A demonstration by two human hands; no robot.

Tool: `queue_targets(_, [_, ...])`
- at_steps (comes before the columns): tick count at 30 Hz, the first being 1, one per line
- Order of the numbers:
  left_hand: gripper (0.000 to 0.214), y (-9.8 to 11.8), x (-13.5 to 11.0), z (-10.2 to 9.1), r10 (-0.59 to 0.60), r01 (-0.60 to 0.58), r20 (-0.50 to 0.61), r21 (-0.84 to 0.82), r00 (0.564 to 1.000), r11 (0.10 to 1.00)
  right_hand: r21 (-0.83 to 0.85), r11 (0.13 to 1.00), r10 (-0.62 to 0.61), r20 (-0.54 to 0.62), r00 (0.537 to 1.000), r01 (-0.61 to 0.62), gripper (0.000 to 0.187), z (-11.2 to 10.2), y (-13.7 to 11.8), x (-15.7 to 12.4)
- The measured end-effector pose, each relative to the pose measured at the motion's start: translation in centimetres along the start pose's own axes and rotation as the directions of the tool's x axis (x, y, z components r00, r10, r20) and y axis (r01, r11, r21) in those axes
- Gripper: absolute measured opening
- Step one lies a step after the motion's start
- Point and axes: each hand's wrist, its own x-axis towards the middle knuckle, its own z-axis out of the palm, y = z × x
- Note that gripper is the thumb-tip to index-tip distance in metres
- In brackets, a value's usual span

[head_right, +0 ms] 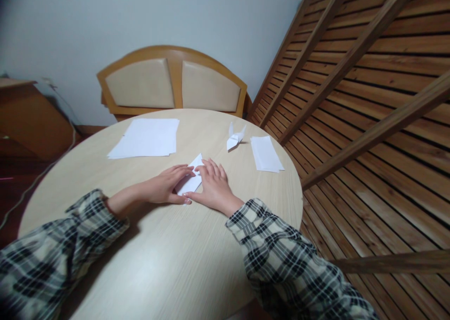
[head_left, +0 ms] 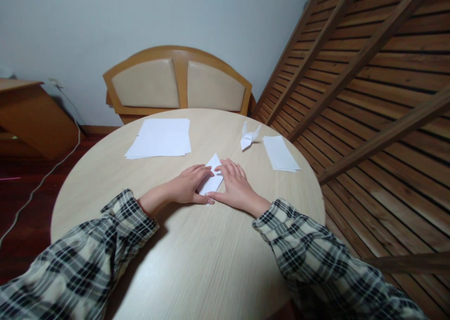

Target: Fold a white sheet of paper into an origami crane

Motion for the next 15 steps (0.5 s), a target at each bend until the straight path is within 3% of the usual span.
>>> queue_targets(15, [0.09,0.4,0.1,-0.3,-0.06,0.056,0.056,0.081,0.997,0.995,0.007,0.994,0.108,-0.014,0.994,-0.108,0.078,-0.1,1.1,0.7])
